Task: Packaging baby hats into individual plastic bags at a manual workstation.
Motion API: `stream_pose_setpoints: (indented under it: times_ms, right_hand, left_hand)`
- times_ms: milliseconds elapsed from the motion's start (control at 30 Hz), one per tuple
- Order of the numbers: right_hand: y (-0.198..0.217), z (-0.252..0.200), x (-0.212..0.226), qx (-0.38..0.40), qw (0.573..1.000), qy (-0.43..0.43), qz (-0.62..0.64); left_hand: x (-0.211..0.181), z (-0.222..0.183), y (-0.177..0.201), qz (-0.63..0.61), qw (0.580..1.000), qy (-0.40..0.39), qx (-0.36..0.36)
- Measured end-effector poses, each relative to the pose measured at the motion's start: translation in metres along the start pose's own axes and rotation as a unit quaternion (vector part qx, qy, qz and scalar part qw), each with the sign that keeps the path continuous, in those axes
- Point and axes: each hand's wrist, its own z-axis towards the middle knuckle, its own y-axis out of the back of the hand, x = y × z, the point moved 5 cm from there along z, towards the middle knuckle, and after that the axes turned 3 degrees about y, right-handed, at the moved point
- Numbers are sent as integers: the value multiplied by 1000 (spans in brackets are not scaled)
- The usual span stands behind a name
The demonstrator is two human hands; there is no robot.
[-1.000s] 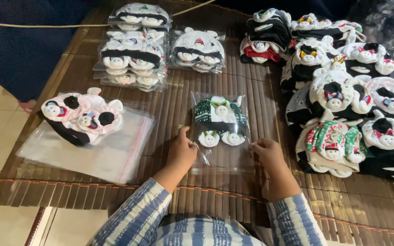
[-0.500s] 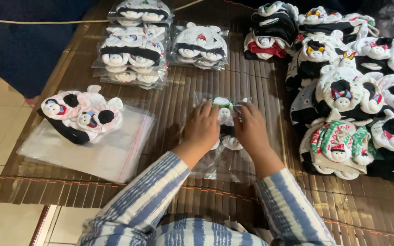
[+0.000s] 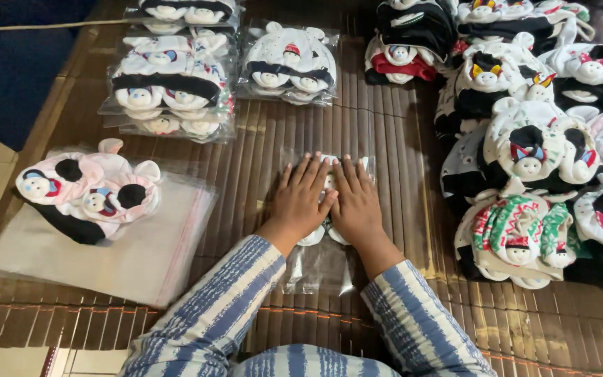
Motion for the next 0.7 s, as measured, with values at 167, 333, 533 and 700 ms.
stream_pose_setpoints:
  times_ms: [167,333,533,700]
  right_hand:
    - [-5,5,-1,128,990,-51,43]
    - [-17,4,-7,148,987,-57,40]
    - [-27,2,-19,142,984,-60,93]
    - [-37,2,-39,163,953,-84,243]
  left_hand:
    - [4,-1,-8,10,999,25,44]
    - [6,-1,-14,0,997,47,59]
    - [9,1,-15,-8,995,64,73]
    - [17,2,-11,-60,996,58,41]
